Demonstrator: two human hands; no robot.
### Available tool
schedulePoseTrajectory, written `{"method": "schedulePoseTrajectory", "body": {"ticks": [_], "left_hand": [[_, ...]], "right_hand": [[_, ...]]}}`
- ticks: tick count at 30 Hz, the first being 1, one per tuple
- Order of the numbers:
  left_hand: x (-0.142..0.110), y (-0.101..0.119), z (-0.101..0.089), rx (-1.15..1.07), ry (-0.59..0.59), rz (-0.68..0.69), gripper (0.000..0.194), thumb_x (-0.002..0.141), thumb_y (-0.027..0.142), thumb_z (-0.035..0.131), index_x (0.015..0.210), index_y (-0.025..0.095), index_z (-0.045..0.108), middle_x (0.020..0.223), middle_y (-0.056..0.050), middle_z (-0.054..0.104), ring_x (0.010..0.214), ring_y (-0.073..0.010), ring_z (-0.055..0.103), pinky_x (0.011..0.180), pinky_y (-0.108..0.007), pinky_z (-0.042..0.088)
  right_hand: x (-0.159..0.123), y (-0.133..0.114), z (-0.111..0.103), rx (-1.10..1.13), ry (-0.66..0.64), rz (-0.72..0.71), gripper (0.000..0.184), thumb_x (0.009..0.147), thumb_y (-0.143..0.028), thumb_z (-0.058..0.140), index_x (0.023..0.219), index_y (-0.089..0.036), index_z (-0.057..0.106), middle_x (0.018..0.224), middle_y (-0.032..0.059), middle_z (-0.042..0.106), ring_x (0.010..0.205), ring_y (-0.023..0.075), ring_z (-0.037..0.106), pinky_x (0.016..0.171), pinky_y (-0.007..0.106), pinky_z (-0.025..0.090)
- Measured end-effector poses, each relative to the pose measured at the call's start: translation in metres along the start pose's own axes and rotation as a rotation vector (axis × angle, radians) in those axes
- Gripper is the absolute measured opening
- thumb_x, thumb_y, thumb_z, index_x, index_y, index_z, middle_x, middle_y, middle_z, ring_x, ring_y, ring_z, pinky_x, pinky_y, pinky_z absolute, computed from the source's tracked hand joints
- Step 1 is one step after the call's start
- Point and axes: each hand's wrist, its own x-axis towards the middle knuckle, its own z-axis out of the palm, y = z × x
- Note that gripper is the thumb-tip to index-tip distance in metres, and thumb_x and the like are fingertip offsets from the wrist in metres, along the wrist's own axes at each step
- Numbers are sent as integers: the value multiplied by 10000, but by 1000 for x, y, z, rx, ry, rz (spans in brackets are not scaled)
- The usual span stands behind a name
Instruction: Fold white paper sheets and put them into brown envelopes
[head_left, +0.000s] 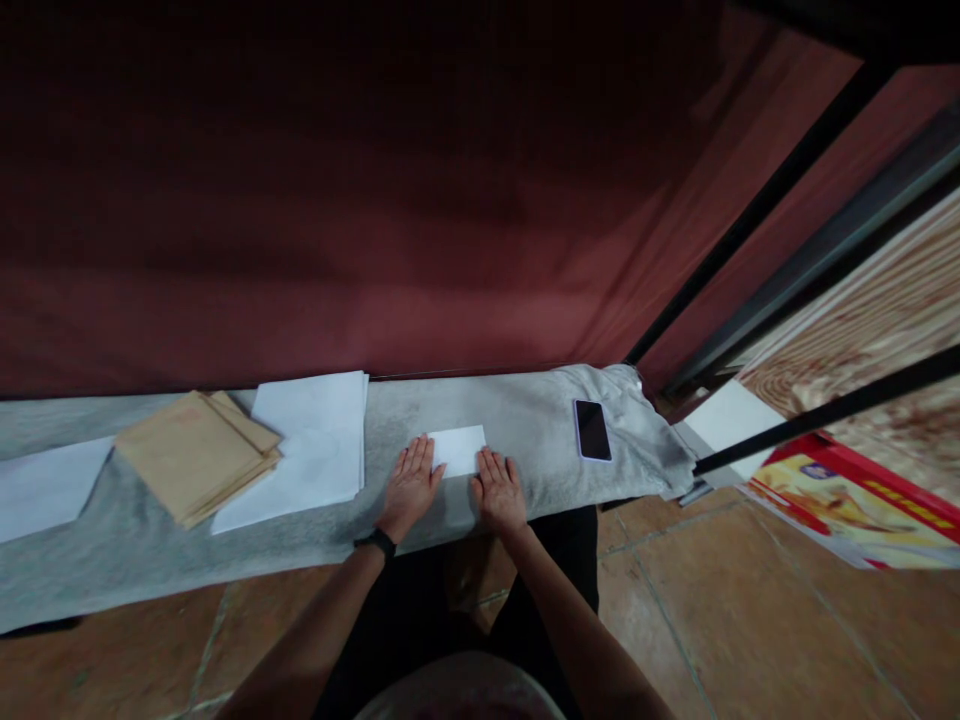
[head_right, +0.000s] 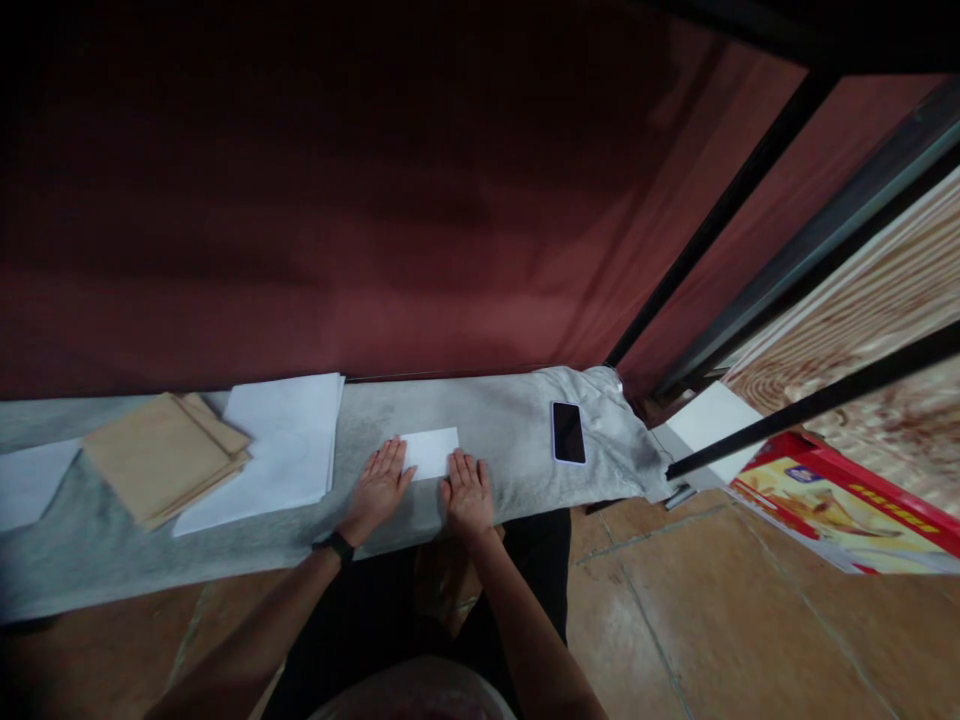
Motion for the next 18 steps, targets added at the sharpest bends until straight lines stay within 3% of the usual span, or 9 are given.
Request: {"method": "schedulePoseTrajectory", "body": {"ticks": [8,14,18], "left_hand": [[-39,2,-15,-3,-84,150,559,1014,421,368,1518,195,453,1605,-91,430,1513,-240,346,1247,-466,286],[-40,4,-18,29,-99,164,545,995,363,383,1480,144,504,1605,-136,412,1509,-263,351,1243,-488,291],[-40,5,-18,9,-104,171,529,983,342,398,1434,112,553,1580,-161,439,1499,-281,369,1236,-506,307]], "right_hand": [[0,-6,-1,20,21,35,512,1054,-331,433,1523,-128,463,1569,120,462,1463,273,408,1234,478,234],[27,-39,4,91,-23,-100,470,1080,-355,379,1499,-177,498,1576,80,466,1476,221,391,1233,435,255],[45,-50,11,81,-79,-141,449,1081,-356,394,1482,-196,515,1567,93,476,1470,229,402,1221,469,277]]}}
